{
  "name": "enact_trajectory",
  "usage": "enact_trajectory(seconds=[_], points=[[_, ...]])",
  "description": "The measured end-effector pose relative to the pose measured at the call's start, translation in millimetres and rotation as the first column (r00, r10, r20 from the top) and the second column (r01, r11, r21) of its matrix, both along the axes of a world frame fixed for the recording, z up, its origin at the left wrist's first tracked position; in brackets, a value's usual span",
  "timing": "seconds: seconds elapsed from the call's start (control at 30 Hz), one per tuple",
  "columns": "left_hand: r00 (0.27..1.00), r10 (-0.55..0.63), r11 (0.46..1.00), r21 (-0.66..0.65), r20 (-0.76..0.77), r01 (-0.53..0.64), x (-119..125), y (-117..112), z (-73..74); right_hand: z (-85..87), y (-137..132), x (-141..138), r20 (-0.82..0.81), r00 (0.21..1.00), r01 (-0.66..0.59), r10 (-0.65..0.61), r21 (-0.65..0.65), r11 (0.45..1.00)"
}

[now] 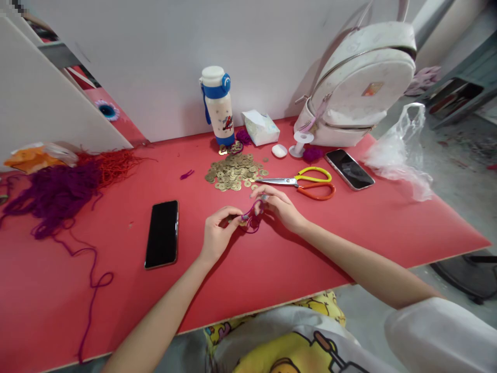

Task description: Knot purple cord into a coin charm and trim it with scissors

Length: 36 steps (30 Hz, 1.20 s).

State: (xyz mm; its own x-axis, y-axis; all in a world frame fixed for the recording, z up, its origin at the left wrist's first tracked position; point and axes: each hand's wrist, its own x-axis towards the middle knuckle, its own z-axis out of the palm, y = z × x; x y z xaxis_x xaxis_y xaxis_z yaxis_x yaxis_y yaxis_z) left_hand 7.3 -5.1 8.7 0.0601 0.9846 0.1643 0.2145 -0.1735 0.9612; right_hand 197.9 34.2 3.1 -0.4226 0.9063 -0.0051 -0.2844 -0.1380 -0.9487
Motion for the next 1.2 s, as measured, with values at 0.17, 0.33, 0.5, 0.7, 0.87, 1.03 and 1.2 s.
enact_trajectory(seconds=[0.17,0.33,0.5,0.7,0.87,1.03,1.2], points=[[1.000,0.002,0.999,-0.047,0.010,-0.002,-1,-1,-5.0,-2.1,6,3,-0.123,0.992,-0.054,0.038,-0.125,0.991],[0.999,-0.028,0.999,0.037,0.036,0.027,-1,-1,-1.7,-5.7,10,2,-0.169,0.985,0.001,-0.034,-0.189,0.982],[0.992,-0.071,0.996,0.067,0.103,0.064,0,-2,4.1,-9.2,10,2,-0.068,0.997,0.034,-0.042,-0.107,0.994],[0.963,-0.172,0.985,0.058,0.206,0.163,0,-1,3.3,-13.3,9,3,0.211,0.977,0.013,-0.036,0.110,0.994],[0.976,-0.109,0.993,0.062,0.187,0.099,0,2,1.2,-8.2,5,2,0.406,0.874,0.028,-0.266,0.504,0.863],[0.981,0.100,0.995,-0.007,0.167,-0.100,-2,4,-1.9,-0.1,-3,-1,0.332,0.866,-0.003,-0.375,0.751,0.660],[0.952,0.242,0.970,-0.076,0.188,-0.231,-3,5,-8.6,-4.0,-13,-6,0.424,0.820,-0.150,-0.384,0.807,0.571]])
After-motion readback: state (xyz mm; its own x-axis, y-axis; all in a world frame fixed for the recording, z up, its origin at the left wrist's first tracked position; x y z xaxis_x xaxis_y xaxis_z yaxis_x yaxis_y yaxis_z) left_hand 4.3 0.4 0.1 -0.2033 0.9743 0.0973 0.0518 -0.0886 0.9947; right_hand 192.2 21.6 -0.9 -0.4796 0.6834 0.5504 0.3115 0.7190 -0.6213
